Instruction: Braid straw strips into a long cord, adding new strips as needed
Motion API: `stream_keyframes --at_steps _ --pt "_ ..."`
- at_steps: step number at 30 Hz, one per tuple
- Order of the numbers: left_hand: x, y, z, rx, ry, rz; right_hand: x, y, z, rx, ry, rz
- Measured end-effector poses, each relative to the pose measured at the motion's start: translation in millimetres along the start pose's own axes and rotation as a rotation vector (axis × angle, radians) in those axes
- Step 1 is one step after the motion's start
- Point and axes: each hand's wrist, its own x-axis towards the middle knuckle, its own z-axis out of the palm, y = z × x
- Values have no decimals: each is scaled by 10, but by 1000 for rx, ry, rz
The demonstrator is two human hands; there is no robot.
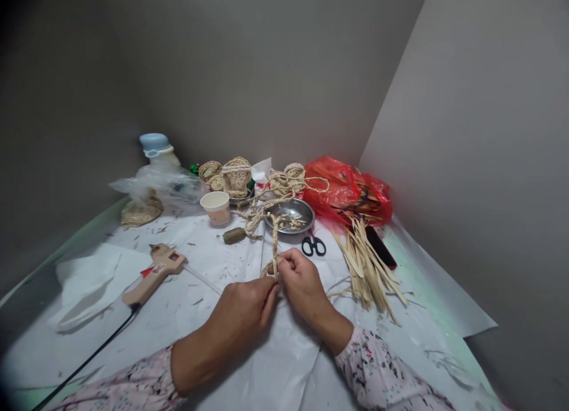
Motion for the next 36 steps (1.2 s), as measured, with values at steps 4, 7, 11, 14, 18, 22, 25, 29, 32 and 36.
stream_keyframes --at_steps 4,7,11,14,18,22,25,29,32,36 --pt "-8 -18 23 19 -20 50 -4 -4 23 153 -58 93" --pt "-19 -8 10 -20 -35 87 12 44 21 193 -68 109" --pt "22 27 -115 -161 48 39 45 74 -13 212 -33 57" --pt "101 11 -218 -289 248 -95 44 37 -27 169 -45 44" --pt "184 -77 -204 -587 144 -166 14 -6 -2 125 -120 1" --pt "192 -143 -118 -775 -98 -149 4 23 10 97 -143 -39" --pt "201 -167 -119 -630 -51 -153 1 59 -7 -17 -147 -94" --pt "247 -193 -153 -652 -105 -181 -11 61 -32 -96 -172 -138" --pt "270 -204 -156 -780 -152 -250 -9 31 -50 -160 -187 -198" --pt "262 -215 -135 -755 -81 -312 9 2 -74 -337 -122 -331"
